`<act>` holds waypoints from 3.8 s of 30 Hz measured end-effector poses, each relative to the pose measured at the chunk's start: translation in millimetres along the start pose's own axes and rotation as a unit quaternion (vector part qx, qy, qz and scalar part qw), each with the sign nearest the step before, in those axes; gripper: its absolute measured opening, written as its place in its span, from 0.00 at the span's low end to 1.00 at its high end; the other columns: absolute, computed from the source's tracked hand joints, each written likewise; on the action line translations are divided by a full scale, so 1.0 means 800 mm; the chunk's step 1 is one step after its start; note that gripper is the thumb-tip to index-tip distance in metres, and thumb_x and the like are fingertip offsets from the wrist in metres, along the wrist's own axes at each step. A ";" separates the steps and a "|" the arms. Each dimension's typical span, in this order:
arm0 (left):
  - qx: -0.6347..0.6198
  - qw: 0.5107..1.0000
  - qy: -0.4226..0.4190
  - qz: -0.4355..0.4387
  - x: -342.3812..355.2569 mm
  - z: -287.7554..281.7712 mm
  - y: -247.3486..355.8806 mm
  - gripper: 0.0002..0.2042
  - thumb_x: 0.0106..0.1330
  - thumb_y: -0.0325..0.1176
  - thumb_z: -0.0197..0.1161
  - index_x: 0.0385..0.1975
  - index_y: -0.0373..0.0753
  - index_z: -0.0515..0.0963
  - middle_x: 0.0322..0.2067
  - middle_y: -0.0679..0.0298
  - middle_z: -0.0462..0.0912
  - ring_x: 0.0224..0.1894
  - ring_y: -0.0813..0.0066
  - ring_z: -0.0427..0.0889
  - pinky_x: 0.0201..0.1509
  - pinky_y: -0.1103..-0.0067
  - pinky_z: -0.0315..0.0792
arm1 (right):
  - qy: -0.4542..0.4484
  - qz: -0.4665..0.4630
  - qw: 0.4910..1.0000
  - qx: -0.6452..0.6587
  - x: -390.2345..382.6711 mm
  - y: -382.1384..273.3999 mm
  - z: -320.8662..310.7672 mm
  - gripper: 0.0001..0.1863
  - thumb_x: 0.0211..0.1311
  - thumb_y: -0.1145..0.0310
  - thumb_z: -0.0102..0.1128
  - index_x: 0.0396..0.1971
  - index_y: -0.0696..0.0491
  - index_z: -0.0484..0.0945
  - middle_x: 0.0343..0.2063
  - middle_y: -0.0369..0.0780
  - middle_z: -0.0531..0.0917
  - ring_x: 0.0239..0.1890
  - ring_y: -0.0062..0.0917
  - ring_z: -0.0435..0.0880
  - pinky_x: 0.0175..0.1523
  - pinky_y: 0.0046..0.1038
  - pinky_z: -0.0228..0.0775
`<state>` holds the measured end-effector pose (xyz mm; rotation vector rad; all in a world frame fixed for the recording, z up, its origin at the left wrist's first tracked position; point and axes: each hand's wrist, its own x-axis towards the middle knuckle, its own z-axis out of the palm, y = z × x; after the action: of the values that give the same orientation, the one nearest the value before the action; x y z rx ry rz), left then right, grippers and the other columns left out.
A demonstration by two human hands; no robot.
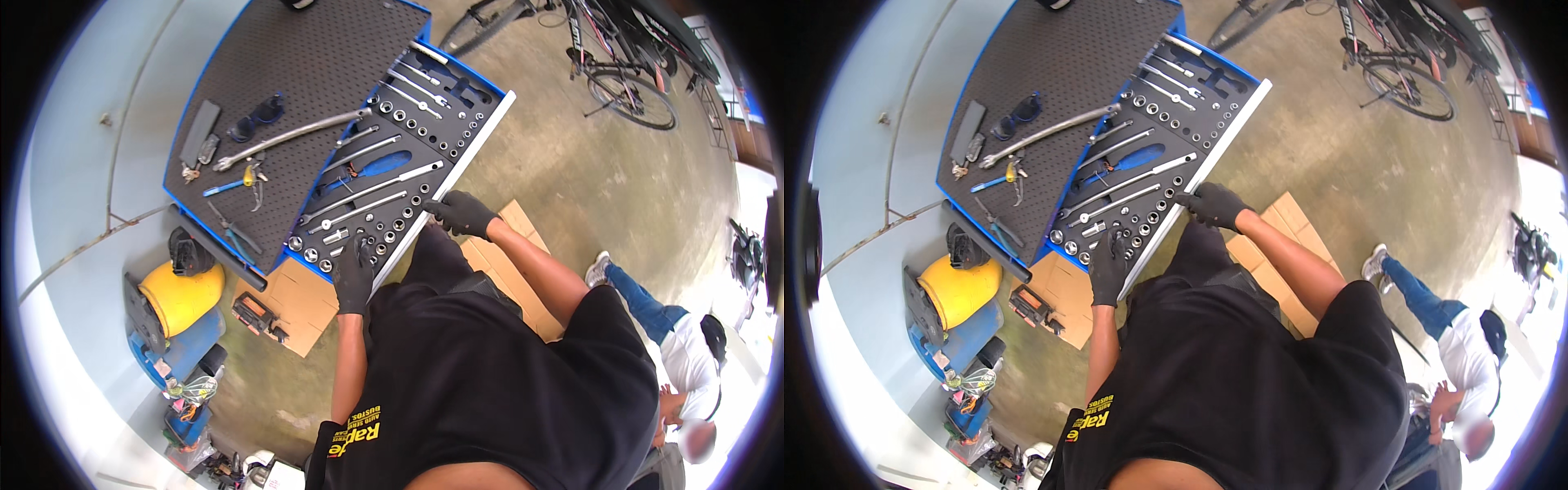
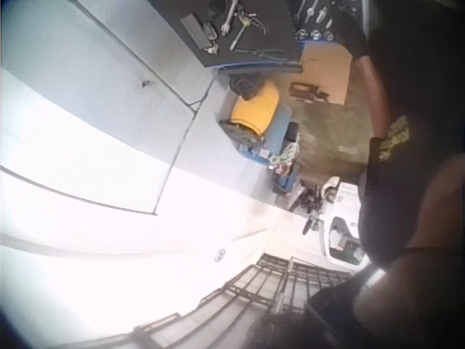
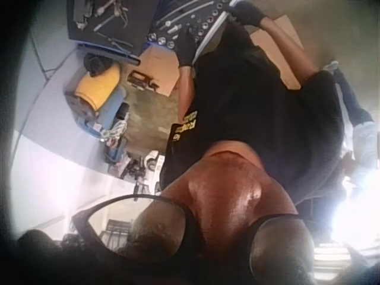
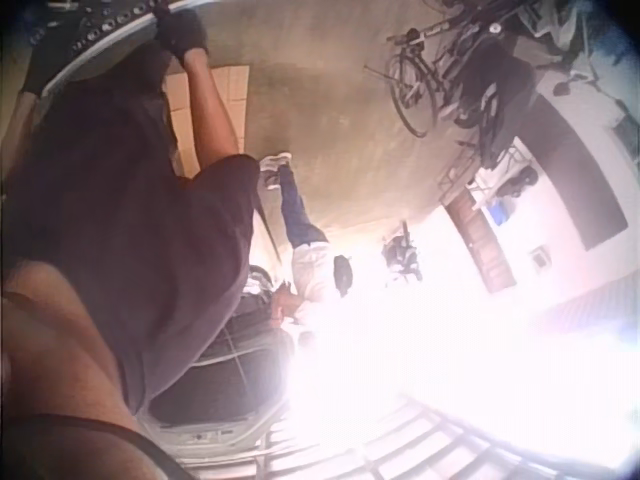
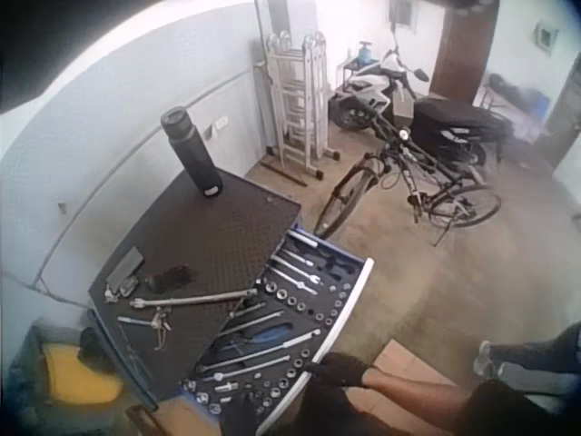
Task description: The person works inside an open car engine bay, using a wrench and other hand tools to loosen and tighten bolts on engine components. They reach into the engine compartment, adjust parts, and occasionally retrieve tools from a nearby toolbox.
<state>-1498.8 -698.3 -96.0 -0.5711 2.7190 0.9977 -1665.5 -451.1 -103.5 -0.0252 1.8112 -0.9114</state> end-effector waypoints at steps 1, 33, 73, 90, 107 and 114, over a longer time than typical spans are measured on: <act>-0.004 1.000 0.002 0.003 -0.007 0.009 -0.006 0.15 0.72 0.37 0.51 0.53 0.37 0.75 0.50 0.49 0.81 0.51 0.50 0.79 0.54 0.63 0.72 | -0.018 0.014 0.998 -0.051 -0.016 -0.012 -0.011 0.35 0.61 0.34 0.54 0.26 0.57 0.80 0.23 0.45 0.83 0.22 0.26 0.83 0.32 0.31 0.74; -0.151 0.983 -0.080 -0.067 -0.017 -0.011 0.041 0.16 0.69 0.35 0.56 0.52 0.33 0.76 0.43 0.47 0.83 0.45 0.49 0.82 0.49 0.64 0.73 | 0.260 -0.216 0.834 -0.437 -0.030 -0.050 -0.089 0.10 0.57 0.64 0.62 0.32 0.55 0.81 0.29 0.46 0.85 0.34 0.43 0.85 0.40 0.40 0.76; -0.094 0.507 -0.569 0.641 -0.551 -0.128 0.087 0.15 0.75 0.30 0.47 0.51 0.30 0.78 0.17 0.67 0.74 0.17 0.83 0.70 0.23 0.81 0.64 | 0.768 -0.193 0.558 0.247 -0.634 0.068 0.755 0.10 0.53 0.80 0.65 0.35 0.55 0.77 0.27 0.40 0.83 0.28 0.28 0.83 0.34 0.27 0.73; 0.053 -0.009 -0.838 0.543 -1.182 -0.059 -0.229 0.12 0.64 0.26 0.62 0.47 0.37 0.76 0.37 0.58 0.78 0.37 0.63 0.79 0.39 0.72 0.72 | 0.881 0.159 -0.094 0.436 -0.775 0.153 1.377 0.12 0.57 0.82 0.63 0.40 0.57 0.74 0.27 0.37 0.81 0.25 0.14 0.78 0.29 0.18 0.71; -0.065 0.230 -0.829 0.506 -1.665 0.136 -0.259 0.11 0.67 0.29 0.62 0.47 0.36 0.76 0.31 0.58 0.80 0.29 0.75 0.77 0.34 0.77 0.72 | 0.890 0.058 0.080 0.444 -1.158 0.587 1.596 0.07 0.64 0.77 0.60 0.41 0.58 0.79 0.27 0.31 0.79 0.27 0.10 0.72 0.32 0.18 0.65; -0.081 0.350 -0.713 0.603 -1.847 0.245 -0.193 0.09 0.69 0.28 0.55 0.45 0.33 0.76 0.33 0.60 0.81 0.32 0.80 0.77 0.37 0.79 0.72 | 0.852 -0.012 0.298 0.430 -1.299 0.845 1.600 0.07 0.68 0.69 0.60 0.36 0.58 0.79 0.28 0.31 0.80 0.29 0.11 0.75 0.34 0.19 0.68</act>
<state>-84.6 -250.2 114.3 1.7591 0.8387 0.9484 90.9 -262.4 130.3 2.5777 2.4426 -2.1712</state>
